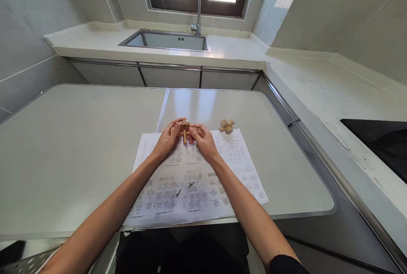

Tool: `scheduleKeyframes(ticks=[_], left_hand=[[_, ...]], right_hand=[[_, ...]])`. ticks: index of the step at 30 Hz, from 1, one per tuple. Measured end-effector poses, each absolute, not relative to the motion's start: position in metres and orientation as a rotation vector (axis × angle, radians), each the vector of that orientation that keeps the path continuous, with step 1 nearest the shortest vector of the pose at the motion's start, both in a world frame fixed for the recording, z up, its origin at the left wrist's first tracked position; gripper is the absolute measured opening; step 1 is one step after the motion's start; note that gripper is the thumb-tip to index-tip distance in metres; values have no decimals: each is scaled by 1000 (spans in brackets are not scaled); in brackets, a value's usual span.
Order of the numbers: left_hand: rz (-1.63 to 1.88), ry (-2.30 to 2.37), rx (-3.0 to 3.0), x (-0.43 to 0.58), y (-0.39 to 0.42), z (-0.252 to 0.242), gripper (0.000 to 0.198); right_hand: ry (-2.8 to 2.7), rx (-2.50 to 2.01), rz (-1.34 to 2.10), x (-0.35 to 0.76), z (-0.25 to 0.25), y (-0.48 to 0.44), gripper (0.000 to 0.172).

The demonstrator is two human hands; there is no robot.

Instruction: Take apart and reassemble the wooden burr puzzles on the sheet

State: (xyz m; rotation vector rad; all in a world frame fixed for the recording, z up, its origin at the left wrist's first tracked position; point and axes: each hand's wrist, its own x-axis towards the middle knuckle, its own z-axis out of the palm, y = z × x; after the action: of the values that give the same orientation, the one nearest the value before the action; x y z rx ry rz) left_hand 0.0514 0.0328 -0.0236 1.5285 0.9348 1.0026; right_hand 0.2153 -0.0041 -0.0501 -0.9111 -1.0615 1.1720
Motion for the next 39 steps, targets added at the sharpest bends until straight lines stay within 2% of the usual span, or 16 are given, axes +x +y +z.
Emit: scheduleKeyframes(ticks=[7,11,13,19,30,36,39], left_hand=[[902,839,1500,52,30,-22,64],[958,771,1403,52,27,-23,84],[971,788,1361,52,26,-24,88],[1036,822,1379,50,30,-30,71],[1058,903,1507,46,30,-28,56],[1081,907,1512,46,31,-28,58],[1103,873,1496,45,33,-26,53]], right_hand=[[-1094,-890,1185,210,-50,-3,35],[-1102,-883,1202,207,-51,-3,34],[-1104,-883,1207,206,-49,-4,35],[-1151,-904,1220,206,-44,-6,37],[-1155,-928,1180,204,-48,-8,36],[-1139,-918,1246,207,-46,-8,39],[-1132,-921,1261,208,-45,-8,39]])
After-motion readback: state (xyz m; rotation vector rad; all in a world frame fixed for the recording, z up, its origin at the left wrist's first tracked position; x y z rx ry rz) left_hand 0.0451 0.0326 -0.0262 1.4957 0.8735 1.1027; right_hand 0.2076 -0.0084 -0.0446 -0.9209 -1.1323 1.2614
